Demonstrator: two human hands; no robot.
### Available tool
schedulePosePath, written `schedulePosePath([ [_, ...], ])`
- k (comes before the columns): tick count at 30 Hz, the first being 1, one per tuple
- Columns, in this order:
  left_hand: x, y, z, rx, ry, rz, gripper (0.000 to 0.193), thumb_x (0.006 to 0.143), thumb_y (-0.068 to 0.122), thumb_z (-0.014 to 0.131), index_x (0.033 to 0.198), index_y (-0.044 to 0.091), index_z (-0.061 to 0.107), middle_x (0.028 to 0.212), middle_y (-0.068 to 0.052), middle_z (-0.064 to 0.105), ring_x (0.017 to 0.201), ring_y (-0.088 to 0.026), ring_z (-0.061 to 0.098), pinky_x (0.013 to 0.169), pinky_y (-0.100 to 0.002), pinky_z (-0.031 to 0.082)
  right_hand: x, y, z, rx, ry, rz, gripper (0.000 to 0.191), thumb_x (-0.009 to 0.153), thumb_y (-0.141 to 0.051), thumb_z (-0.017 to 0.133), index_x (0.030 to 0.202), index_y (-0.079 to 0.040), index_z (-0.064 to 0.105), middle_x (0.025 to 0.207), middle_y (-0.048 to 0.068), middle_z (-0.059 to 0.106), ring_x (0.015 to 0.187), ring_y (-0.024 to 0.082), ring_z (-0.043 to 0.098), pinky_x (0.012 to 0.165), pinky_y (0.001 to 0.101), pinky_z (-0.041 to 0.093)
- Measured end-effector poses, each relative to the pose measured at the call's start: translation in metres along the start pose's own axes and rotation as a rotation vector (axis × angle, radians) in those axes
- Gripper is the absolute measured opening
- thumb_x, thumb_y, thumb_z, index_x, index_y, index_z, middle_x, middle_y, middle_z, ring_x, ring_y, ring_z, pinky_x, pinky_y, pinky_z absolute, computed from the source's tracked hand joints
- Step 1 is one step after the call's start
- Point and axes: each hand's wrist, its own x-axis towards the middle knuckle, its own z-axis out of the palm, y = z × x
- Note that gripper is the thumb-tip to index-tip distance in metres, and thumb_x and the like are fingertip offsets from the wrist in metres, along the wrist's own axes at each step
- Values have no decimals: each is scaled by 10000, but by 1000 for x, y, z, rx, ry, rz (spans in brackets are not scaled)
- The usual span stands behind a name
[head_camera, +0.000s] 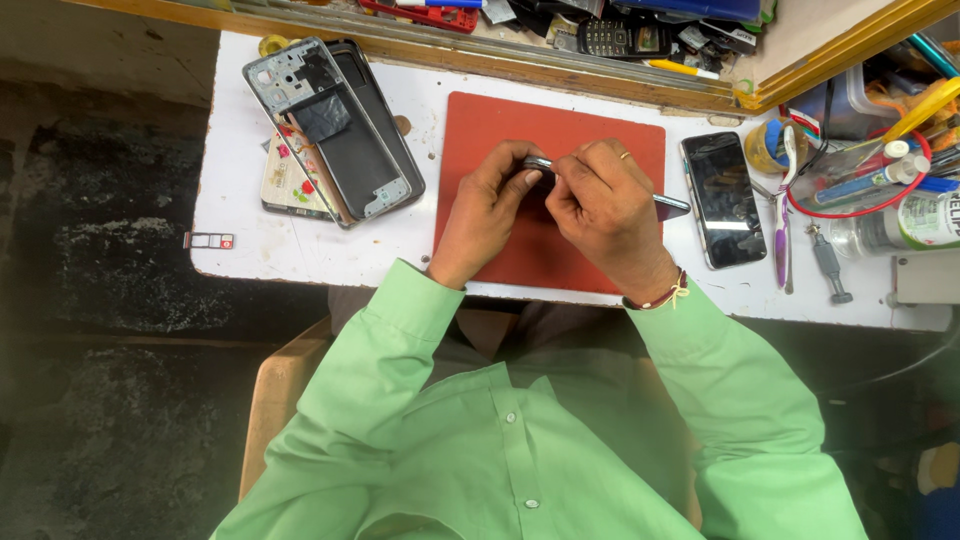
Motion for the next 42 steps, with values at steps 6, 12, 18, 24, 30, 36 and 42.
schedulePosePath([
  [6,0,-1,-2,-6,-12,-7,169,1049,43,604,1216,16,606,1050,-55,709,978,-116,661,885,-274,574,-3,2,-2,-2,12,-1,216,811,127,721,994,22,674,934,107,593,887,281,645,763,371,545],
  [12,-2,-1,-3,15,-14,12,179,1047,46,608,1223,16,605,1068,-48,703,1004,-114,655,915,-276,559,-7,4,-9,32,-13,-11,215,803,140,711,988,40,668,942,112,601,896,284,647,757,370,550],
  [18,-2,-1,-4,22,-24,16,179,1052,48,611,1229,16,606,1062,-45,694,1005,-110,641,918,-265,544,-9,6,-14,35,-22,-4,220,796,134,714,995,51,668,945,119,604,909,295,651,761,375,554],
  [24,-2,-4,-4,25,-21,2,193,1053,50,611,1243,20,608,1058,-34,678,993,-96,621,902,-254,534,-14,10,-21,23,-18,17,205,794,129,718,972,36,678,940,113,624,893,290,659,755,372,565],
  [30,-2,-8,-5,30,-33,23,176,1063,49,605,1238,28,606,1030,-19,658,970,-84,603,883,-242,520,-17,13,-29,25,-23,17,203,795,144,713,969,46,678,937,121,629,872,288,660,740,364,562],
  [36,-3,-6,-5,36,-40,15,167,1068,54,604,1234,33,607,1016,-7,642,959,-79,590,878,-239,515,-22,16,-38,12,-31,29,215,791,149,713,984,58,686,947,126,636,878,286,666,742,358,568],
  [42,-2,-5,-5,26,-45,-3,180,1065,53,601,1245,35,604,1042,-5,646,979,-79,591,892,-238,510,-27,22,-43,15,-32,24,209,781,159,702,961,56,678,935,128,625,890,288,665,751,360,566],
])
